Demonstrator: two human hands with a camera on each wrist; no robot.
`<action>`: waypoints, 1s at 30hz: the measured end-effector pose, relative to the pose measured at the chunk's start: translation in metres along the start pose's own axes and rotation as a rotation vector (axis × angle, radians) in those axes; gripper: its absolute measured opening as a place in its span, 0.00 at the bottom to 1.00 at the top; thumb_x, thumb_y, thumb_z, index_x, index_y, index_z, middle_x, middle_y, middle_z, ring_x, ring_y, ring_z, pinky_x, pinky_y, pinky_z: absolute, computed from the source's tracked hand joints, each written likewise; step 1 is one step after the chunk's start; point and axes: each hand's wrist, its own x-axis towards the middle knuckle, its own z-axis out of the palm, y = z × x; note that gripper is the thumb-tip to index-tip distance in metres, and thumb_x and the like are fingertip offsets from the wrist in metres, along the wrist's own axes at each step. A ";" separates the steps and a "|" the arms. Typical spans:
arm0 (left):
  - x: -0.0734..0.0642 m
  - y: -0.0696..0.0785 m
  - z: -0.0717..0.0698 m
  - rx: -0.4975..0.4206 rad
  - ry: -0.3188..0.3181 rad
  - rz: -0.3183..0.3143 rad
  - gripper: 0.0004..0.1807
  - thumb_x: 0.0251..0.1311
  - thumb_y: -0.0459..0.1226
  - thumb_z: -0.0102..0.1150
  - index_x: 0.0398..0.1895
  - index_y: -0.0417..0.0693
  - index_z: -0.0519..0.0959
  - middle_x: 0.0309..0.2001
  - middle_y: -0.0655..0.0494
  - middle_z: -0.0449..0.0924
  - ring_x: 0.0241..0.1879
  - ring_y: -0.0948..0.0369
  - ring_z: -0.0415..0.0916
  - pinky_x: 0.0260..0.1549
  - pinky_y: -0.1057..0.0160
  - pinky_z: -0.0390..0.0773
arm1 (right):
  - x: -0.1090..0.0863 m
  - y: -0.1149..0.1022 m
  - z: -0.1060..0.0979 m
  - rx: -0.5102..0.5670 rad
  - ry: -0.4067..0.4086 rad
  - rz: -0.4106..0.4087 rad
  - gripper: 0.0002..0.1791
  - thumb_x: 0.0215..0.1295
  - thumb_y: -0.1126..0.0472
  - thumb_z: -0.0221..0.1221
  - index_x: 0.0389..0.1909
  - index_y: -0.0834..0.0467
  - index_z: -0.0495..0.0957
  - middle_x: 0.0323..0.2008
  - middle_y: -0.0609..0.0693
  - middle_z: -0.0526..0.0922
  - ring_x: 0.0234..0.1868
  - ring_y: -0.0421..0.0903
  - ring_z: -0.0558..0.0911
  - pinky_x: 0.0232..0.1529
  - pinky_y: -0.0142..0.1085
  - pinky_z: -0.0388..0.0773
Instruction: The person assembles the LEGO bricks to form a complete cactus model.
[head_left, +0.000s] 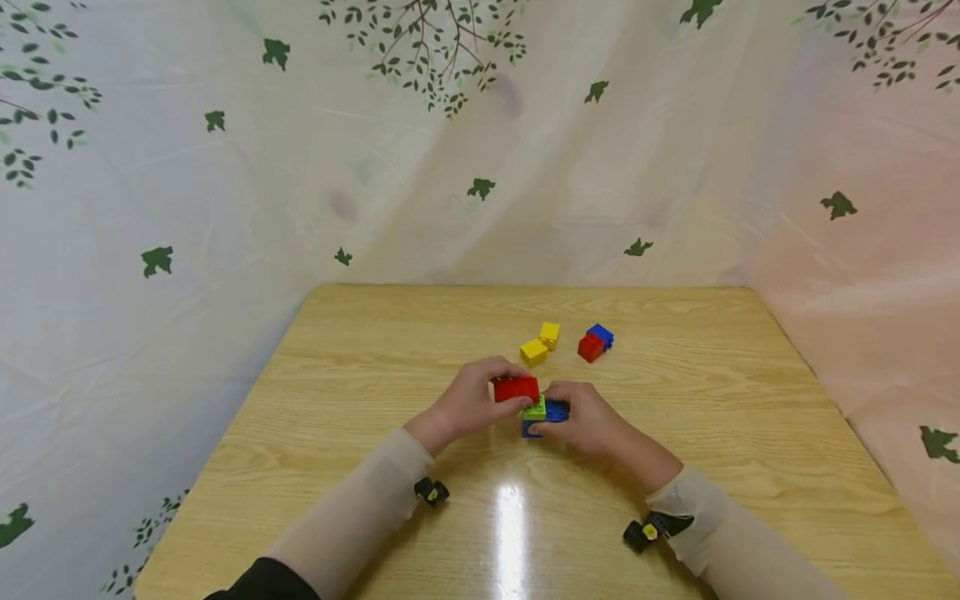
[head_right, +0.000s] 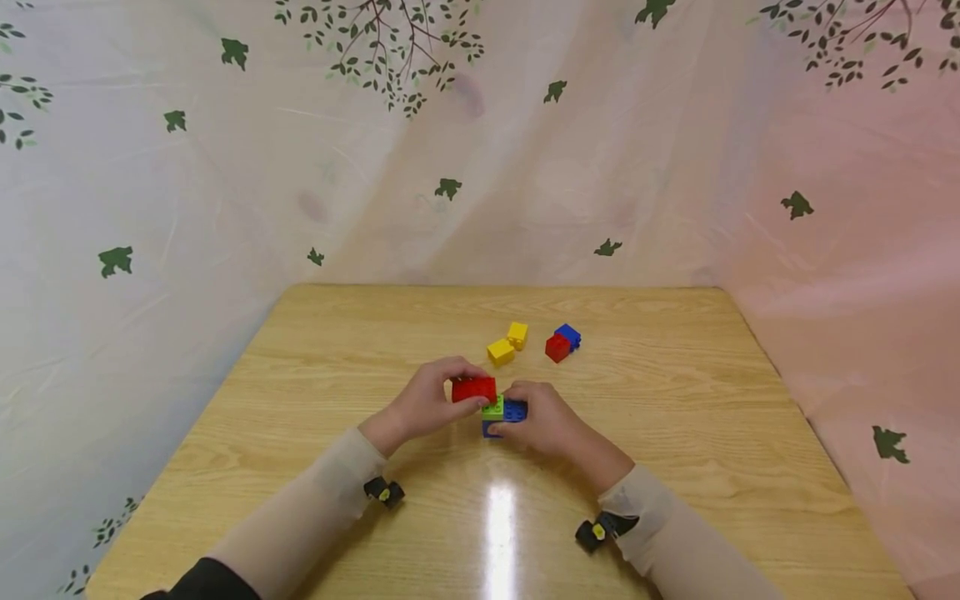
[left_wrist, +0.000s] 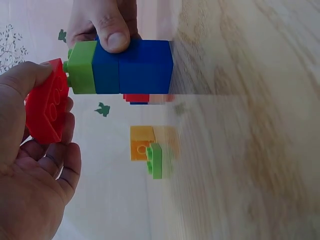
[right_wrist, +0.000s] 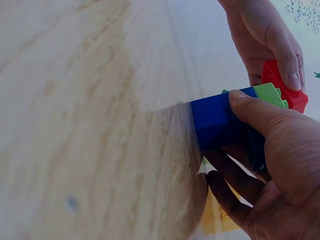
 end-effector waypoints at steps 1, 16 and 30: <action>0.000 0.000 0.001 0.001 0.001 0.006 0.16 0.65 0.39 0.74 0.54 0.50 0.85 0.46 0.61 0.84 0.41 0.65 0.79 0.42 0.66 0.83 | 0.000 0.000 0.000 -0.002 0.001 -0.003 0.21 0.59 0.45 0.77 0.51 0.48 0.87 0.41 0.40 0.81 0.42 0.45 0.78 0.47 0.38 0.81; 0.000 0.004 0.008 -0.001 -0.015 0.011 0.16 0.63 0.37 0.75 0.53 0.49 0.85 0.46 0.60 0.84 0.43 0.64 0.78 0.44 0.62 0.83 | 0.001 0.005 0.001 -0.017 0.020 -0.036 0.18 0.58 0.46 0.77 0.46 0.46 0.86 0.37 0.41 0.79 0.39 0.45 0.77 0.41 0.36 0.78; 0.000 0.005 0.011 0.036 -0.014 0.043 0.16 0.61 0.36 0.77 0.51 0.49 0.86 0.46 0.61 0.83 0.43 0.65 0.78 0.44 0.67 0.82 | 0.001 0.005 0.000 -0.015 0.016 -0.040 0.16 0.59 0.44 0.77 0.44 0.43 0.85 0.37 0.41 0.79 0.39 0.45 0.77 0.41 0.36 0.77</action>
